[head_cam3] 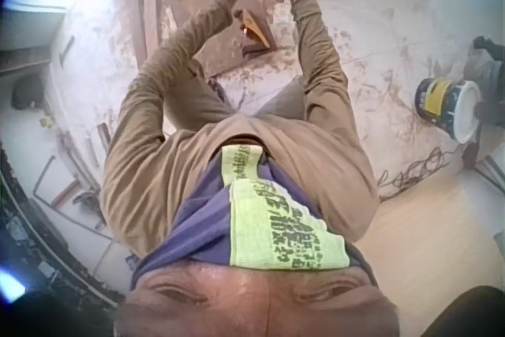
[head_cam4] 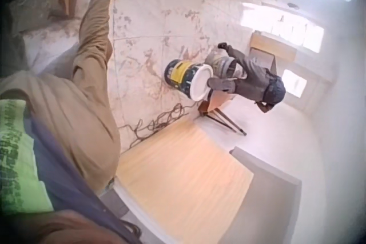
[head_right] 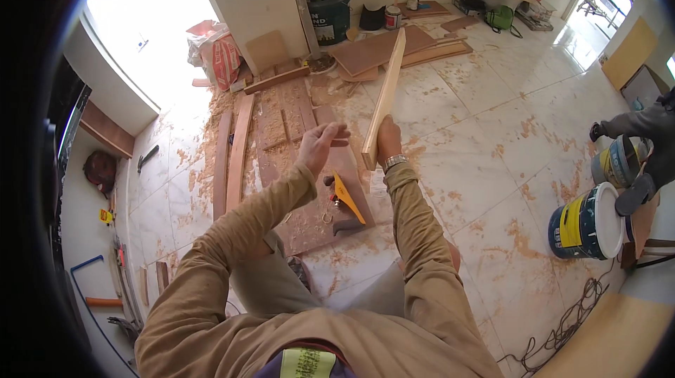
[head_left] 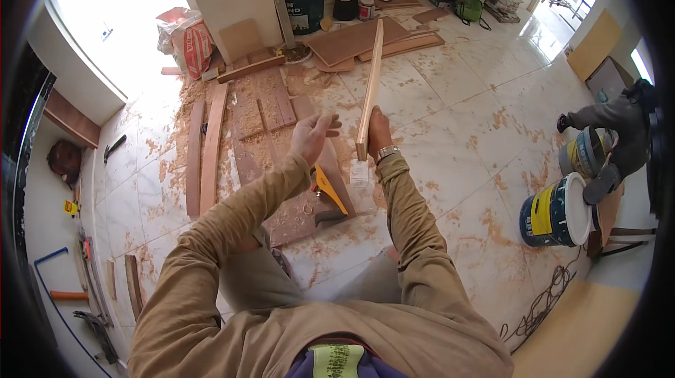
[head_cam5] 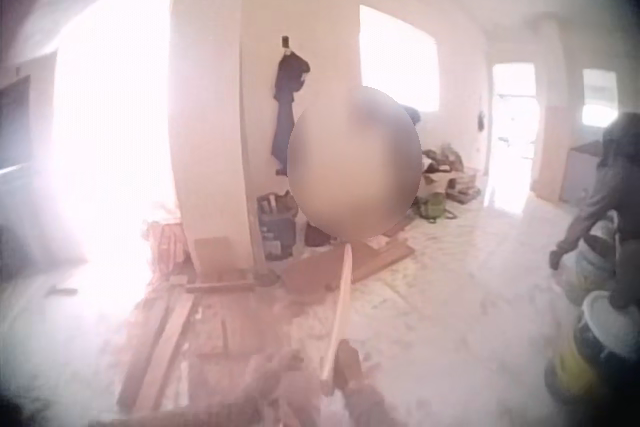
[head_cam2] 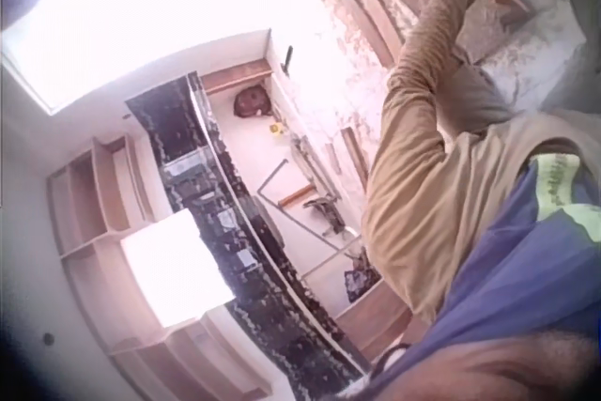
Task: Use a hand plane to shave and smooth wood strips.
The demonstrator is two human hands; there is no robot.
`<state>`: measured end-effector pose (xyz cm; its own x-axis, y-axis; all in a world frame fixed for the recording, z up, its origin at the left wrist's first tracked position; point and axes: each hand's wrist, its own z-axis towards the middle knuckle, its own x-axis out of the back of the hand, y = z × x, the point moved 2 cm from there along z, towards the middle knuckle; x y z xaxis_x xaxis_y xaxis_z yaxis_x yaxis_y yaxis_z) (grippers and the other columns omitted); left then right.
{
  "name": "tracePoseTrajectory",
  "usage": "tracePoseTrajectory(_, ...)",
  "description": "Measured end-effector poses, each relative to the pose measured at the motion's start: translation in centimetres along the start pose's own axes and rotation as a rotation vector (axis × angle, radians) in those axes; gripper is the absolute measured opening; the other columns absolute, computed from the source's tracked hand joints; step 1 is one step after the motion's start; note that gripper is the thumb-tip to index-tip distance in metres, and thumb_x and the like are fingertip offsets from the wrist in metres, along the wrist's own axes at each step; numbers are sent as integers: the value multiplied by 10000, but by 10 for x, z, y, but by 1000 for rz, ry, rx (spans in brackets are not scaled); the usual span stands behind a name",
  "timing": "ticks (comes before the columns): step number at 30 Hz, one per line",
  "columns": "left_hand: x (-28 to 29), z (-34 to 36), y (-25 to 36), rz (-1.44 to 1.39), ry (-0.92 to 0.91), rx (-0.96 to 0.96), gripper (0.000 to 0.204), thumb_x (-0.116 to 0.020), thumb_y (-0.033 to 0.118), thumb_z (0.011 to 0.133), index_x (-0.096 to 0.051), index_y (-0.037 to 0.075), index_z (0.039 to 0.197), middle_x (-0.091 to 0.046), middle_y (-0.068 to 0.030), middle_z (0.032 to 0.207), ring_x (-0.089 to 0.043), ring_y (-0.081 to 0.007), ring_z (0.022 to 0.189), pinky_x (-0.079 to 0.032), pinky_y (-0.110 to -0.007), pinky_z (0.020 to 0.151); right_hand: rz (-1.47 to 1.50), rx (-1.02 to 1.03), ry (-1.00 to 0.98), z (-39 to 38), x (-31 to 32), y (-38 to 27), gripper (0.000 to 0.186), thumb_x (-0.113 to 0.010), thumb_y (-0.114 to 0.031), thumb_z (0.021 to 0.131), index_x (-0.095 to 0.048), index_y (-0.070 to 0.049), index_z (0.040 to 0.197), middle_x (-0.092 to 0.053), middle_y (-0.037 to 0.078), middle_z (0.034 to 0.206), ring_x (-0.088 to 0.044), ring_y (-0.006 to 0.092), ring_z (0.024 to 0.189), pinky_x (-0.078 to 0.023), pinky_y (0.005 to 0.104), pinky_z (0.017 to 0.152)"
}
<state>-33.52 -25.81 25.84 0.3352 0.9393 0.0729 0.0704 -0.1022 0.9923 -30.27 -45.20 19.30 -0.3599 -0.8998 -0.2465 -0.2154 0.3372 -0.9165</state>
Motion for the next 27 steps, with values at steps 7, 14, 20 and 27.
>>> tracePoseTrajectory(7,5,116,-47,-872,8,302,743,-379,612,1026,-460,1,1441,-548,-265,1377,-594,-392,1152,-472,-482,1024,579,-386,-753,-76,-58,-28,423,-486,-406,1050,-511,-30,1243,-552,32,886,-578,124,662,-497,281,562)
tracePoseTrajectory(14,34,183,-151,-442,119,-28,445,-475,403,1004,-676,29,1137,-740,-138,1015,-701,-246,902,-558,-384,833,405,-243,-659,-86,-71,-25,299,-527,-296,1042,-511,-64,1230,-573,51,927,-592,123,684,-481,264,558)
tracePoseTrajectory(20,48,183,-145,-192,215,-220,313,-569,296,957,-730,33,1014,-762,-128,965,-710,-225,876,-562,-377,789,464,-306,-648,-98,-74,-29,280,-533,-259,1033,-504,-54,1221,-571,65,970,-598,120,725,-469,265,544)
tracePoseTrajectory(27,52,189,-142,-456,238,130,364,-531,323,1049,-673,-6,1110,-721,-117,958,-692,-255,859,-568,-387,780,541,-240,-748,-97,-73,-35,359,-557,-265,1027,-471,-30,1284,-571,73,979,-593,129,755,-480,265,589)
